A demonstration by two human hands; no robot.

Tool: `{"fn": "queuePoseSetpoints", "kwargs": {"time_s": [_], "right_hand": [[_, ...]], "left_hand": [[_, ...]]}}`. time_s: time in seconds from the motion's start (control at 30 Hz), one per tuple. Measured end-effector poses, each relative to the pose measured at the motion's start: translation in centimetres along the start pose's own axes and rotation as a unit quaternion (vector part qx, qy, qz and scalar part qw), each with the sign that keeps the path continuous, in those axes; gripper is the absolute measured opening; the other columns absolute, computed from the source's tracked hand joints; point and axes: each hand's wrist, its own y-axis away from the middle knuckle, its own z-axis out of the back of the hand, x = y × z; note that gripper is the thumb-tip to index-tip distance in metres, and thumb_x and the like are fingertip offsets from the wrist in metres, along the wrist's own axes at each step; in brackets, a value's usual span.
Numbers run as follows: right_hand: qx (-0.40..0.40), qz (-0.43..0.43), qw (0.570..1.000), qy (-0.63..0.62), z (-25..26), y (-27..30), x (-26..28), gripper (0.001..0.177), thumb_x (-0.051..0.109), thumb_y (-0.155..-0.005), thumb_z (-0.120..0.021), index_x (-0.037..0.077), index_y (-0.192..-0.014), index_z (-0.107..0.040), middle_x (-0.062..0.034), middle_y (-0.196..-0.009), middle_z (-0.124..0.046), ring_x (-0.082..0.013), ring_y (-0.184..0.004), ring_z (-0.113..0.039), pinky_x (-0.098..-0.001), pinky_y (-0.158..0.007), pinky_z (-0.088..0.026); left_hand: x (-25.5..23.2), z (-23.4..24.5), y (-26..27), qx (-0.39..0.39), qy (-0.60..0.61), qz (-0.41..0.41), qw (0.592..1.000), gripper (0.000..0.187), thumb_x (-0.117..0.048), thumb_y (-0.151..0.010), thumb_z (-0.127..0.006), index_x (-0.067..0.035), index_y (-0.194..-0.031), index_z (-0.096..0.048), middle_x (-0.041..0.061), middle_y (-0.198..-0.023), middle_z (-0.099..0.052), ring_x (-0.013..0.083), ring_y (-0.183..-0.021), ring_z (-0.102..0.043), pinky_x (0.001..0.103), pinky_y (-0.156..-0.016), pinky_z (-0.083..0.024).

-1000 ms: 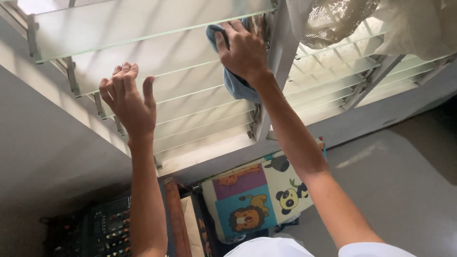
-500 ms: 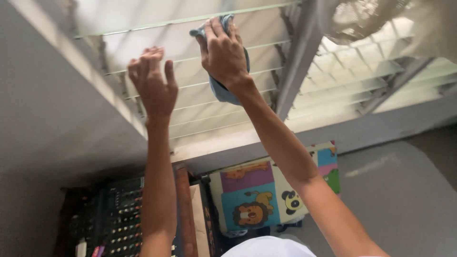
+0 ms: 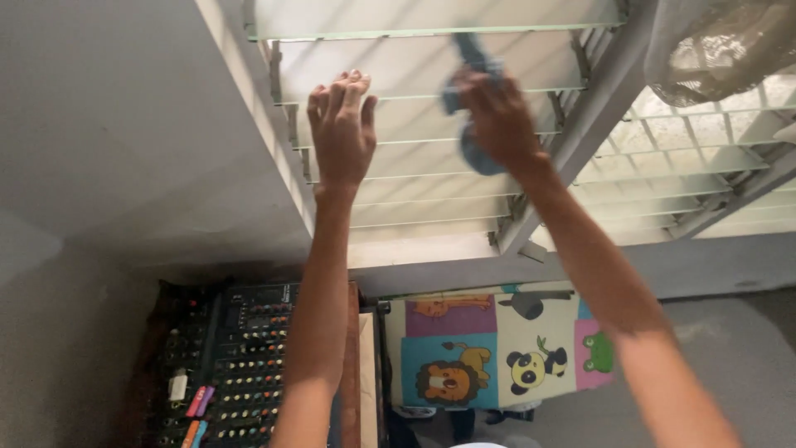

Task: The person wipes the underside of a series of horizontal glass shelves using a blue cloth. They move methodically from one shelf to the next, cleaning each surface in turn.

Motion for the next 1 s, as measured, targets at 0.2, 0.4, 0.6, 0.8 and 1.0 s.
{"fn": "queuePoseSetpoints", "kwargs": {"time_s": [0.2, 0.4, 0.6, 0.8, 1.0], "right_hand": [[-0.041, -0.017, 0.978, 0.206, 5.2, 4.5, -4.4, 0.038, -0.002, -0.098, -0.058, 0.003, -0.134, -0.069, -0.0117, -0.130, -0.069, -0.0285, -0.113, -0.070, -0.0456, -0.101, -0.053], [-0.055, -0.310, 0.938, 0.147, -0.1, 5.0, -1.6, 0.072, 0.001, -0.081, -0.068, -0.001, -0.150, -0.051, -0.0173, -0.151, -0.051, -0.0315, -0.138, -0.054, -0.0469, -0.109, -0.041], [-0.105, -0.391, 0.913, 0.043, -2.1, 0.3, 3.4, 0.070, 0.003, -0.074, -0.069, -0.002, -0.143, -0.056, -0.0207, -0.145, -0.054, -0.0349, -0.140, -0.050, -0.0626, -0.117, -0.020], [-0.129, -0.283, 0.949, 0.047, -3.2, -4.6, 9.1, 0.055, -0.003, -0.076, -0.065, 0.001, -0.131, -0.068, -0.0116, -0.131, -0.068, -0.0265, -0.127, -0.063, -0.0534, -0.120, -0.028], [-0.129, -0.204, 0.970, -0.024, -3.5, -6.2, 9.9, 0.050, 0.003, -0.079, -0.071, 0.015, -0.128, -0.073, -0.0010, -0.124, -0.068, -0.0278, -0.114, -0.066, -0.0406, -0.109, -0.047]], "left_hand": [[-0.9, 0.4, 0.2, -0.013, -0.016, -0.002, 1.000, 0.021, -0.019, -0.107, -0.058, -0.008, -0.123, -0.068, 0.009, -0.126, -0.069, 0.0255, -0.126, -0.061, 0.043, -0.115, -0.032], [-0.8, -1.6, 0.4, -0.069, -0.021, 0.024, 0.997, 0.022, -0.023, -0.101, -0.068, -0.012, -0.120, -0.073, 0.008, -0.116, -0.070, 0.0267, -0.119, -0.065, 0.044, -0.114, -0.036], [-0.6, -1.7, 0.4, -0.054, -0.031, 0.026, 0.998, 0.022, -0.024, -0.099, -0.070, -0.014, -0.120, -0.072, 0.005, -0.117, -0.070, 0.0253, -0.121, -0.065, 0.044, -0.114, -0.037], [-1.1, -1.4, 0.3, -0.035, 0.008, 0.051, 0.998, 0.024, -0.017, -0.099, -0.070, -0.012, -0.122, -0.072, 0.010, -0.120, -0.069, 0.0297, -0.123, -0.063, 0.046, -0.117, -0.034], [-0.9, -1.5, 0.3, -0.026, 0.014, 0.068, 0.997, 0.025, -0.016, -0.098, -0.072, -0.011, -0.122, -0.073, 0.010, -0.123, -0.069, 0.0305, -0.126, -0.062, 0.047, -0.118, -0.033]]}}
